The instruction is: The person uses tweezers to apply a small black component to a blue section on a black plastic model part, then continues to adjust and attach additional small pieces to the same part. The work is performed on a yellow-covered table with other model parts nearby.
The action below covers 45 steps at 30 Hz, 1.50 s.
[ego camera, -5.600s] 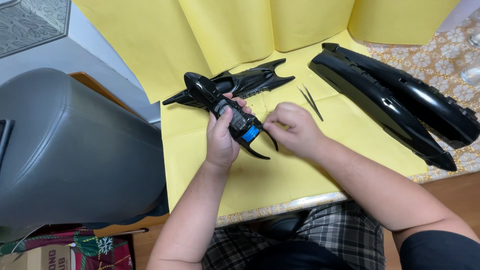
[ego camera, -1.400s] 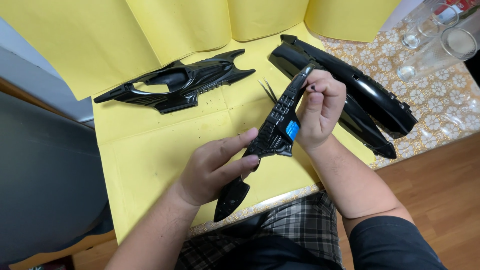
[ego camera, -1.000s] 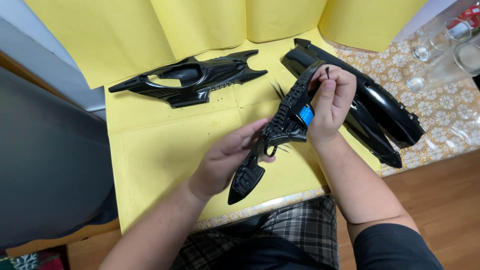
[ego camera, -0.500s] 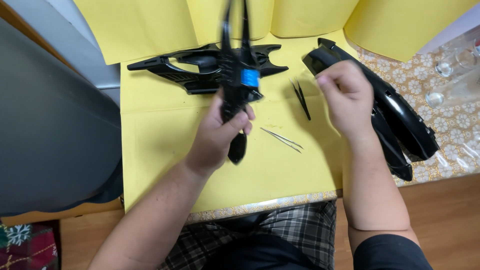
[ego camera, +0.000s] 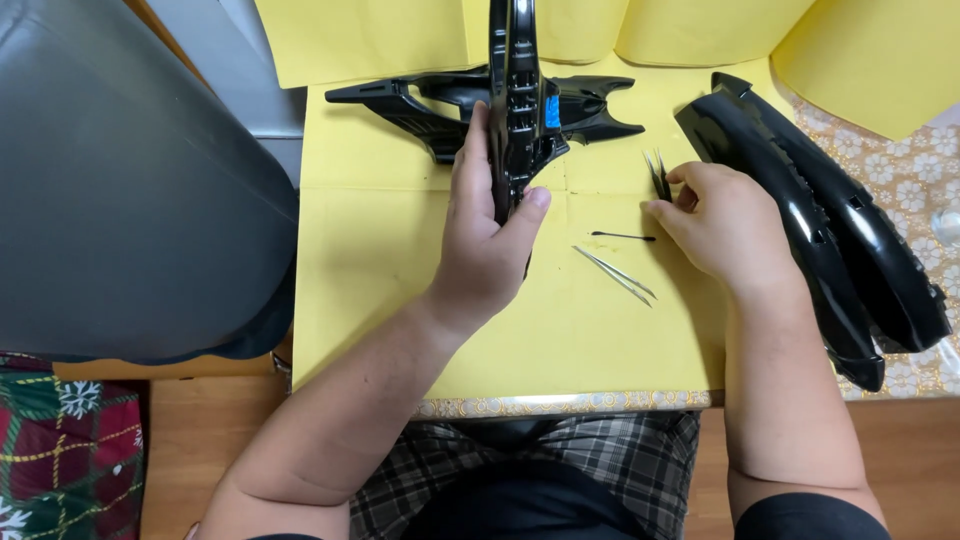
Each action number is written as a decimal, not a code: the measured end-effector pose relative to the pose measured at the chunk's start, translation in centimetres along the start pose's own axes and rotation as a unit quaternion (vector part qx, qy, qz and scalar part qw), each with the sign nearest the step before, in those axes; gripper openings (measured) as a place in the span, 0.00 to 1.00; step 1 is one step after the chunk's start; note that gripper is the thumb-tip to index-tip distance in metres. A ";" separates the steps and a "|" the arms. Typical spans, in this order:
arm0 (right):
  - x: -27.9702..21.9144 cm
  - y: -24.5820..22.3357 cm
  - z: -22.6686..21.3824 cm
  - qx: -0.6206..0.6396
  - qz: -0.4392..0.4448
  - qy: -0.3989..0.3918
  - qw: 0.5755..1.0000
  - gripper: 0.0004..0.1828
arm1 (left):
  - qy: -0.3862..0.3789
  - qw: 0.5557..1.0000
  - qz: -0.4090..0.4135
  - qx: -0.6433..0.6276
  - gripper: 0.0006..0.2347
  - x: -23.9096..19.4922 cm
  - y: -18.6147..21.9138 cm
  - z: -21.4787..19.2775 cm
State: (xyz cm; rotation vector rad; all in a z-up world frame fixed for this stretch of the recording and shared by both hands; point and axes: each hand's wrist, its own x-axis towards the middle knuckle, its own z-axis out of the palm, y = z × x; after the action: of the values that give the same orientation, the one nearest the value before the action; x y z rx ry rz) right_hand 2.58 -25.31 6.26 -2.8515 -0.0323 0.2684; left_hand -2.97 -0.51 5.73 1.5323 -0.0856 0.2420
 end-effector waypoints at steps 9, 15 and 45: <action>1.5 1.3 1.4 -0.011 0.015 0.008 1.000 0.16 | -0.035 0.987 -0.005 -0.154 0.31 0.1 -0.1 0.1; 0.5 0.5 0.2 0.099 0.022 0.026 0.994 0.16 | -0.025 0.984 -0.028 -0.173 0.30 0.1 -0.1 0.1; -1.1 2.2 0.8 0.820 -0.079 0.113 0.555 0.12 | -0.107 0.905 -0.234 -0.340 0.28 0.6 0.2 0.0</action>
State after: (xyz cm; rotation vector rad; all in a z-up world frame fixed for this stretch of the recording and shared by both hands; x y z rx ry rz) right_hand 1.32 -27.26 5.14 -0.9207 0.0157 -0.1280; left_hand -2.39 -0.42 6.09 0.8353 0.0283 -0.3202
